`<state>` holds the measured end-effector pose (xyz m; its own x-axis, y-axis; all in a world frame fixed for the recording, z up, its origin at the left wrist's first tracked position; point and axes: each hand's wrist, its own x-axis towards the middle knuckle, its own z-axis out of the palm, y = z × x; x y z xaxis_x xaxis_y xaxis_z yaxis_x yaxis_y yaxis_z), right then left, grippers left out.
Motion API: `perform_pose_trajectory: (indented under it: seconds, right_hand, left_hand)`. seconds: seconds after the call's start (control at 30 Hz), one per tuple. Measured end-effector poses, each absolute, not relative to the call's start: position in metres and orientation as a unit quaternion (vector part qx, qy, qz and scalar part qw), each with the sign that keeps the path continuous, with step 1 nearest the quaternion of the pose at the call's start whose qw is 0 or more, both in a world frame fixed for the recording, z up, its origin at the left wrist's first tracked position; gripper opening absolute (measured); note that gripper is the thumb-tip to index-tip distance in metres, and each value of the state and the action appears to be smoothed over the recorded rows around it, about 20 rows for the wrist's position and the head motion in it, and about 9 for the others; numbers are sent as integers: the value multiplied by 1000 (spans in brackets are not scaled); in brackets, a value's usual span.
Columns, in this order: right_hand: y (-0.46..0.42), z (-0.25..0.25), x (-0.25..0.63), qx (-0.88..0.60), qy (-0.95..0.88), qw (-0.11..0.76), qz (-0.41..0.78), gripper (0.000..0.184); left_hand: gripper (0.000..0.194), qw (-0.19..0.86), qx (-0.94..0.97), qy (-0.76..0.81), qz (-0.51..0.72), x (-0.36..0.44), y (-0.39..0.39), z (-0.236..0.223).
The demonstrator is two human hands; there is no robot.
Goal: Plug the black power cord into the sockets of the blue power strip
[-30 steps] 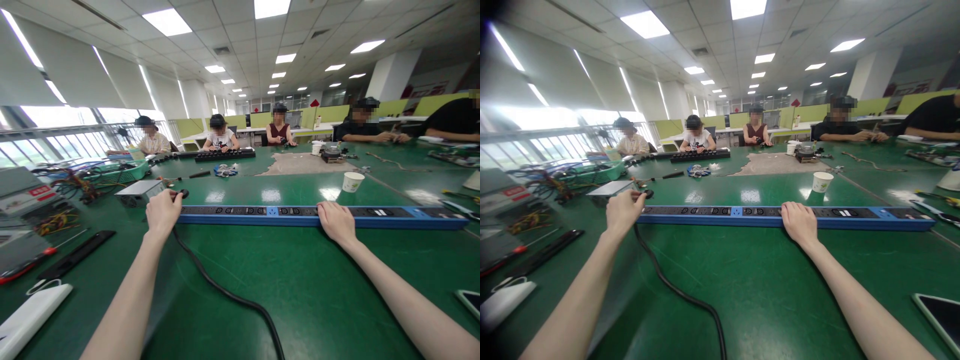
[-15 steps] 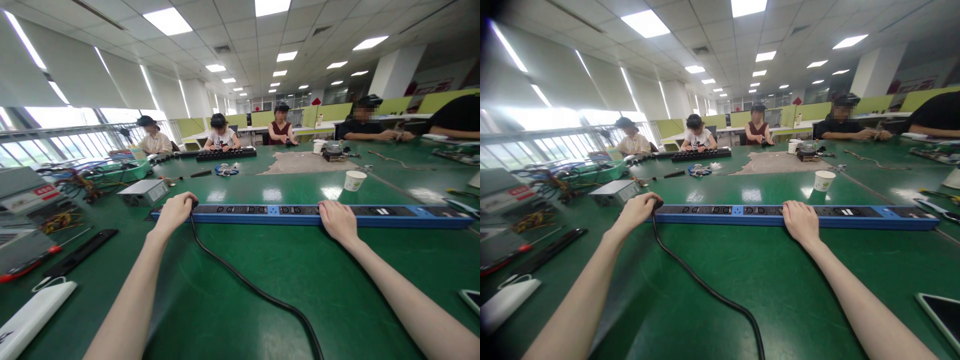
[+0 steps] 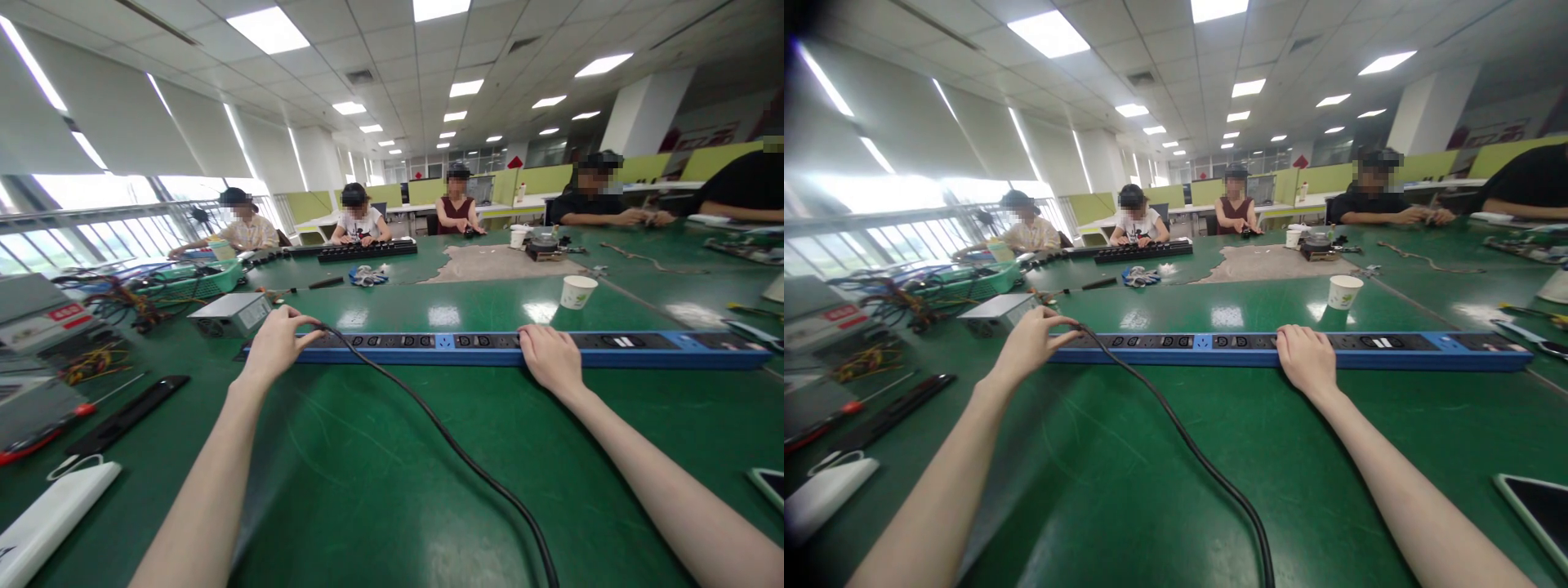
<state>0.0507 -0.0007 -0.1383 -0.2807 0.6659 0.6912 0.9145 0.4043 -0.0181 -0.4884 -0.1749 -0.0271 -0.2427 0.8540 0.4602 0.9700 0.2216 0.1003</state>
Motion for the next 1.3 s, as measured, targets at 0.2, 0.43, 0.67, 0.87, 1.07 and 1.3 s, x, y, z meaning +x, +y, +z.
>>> perform_pose_trajectory:
  seconds: [0.2, 0.43, 0.67, 0.87, 1.07, 1.3]
  right_hand:
    - [-2, -138, 51, -510, -775, 317, -196, 41]
    - [-1, -137, 51, -509, -774, 323, -192, 42]
    - [-1, -136, 51, -510, -775, 323, -189, 42]
    - [-2, -136, 51, -511, -774, 323, -188, 41]
    - [-2, -136, 50, -510, -773, 323, -193, 40]
    - [0, -137, 50, -509, -776, 319, -195, 39]
  left_hand:
    - [47, 169, -504, -798, -283, -478, -166, -38]
    - [48, 179, -438, -841, -264, -474, -156, -71]
    - [53, 177, -438, -837, -276, -481, -148, -83]
    - [55, 142, -406, -860, -275, -492, -138, -80]
    - [53, 93, -413, -878, -224, -501, -116, -61]
    - [52, 78, -392, -902, -163, -496, -103, -47]
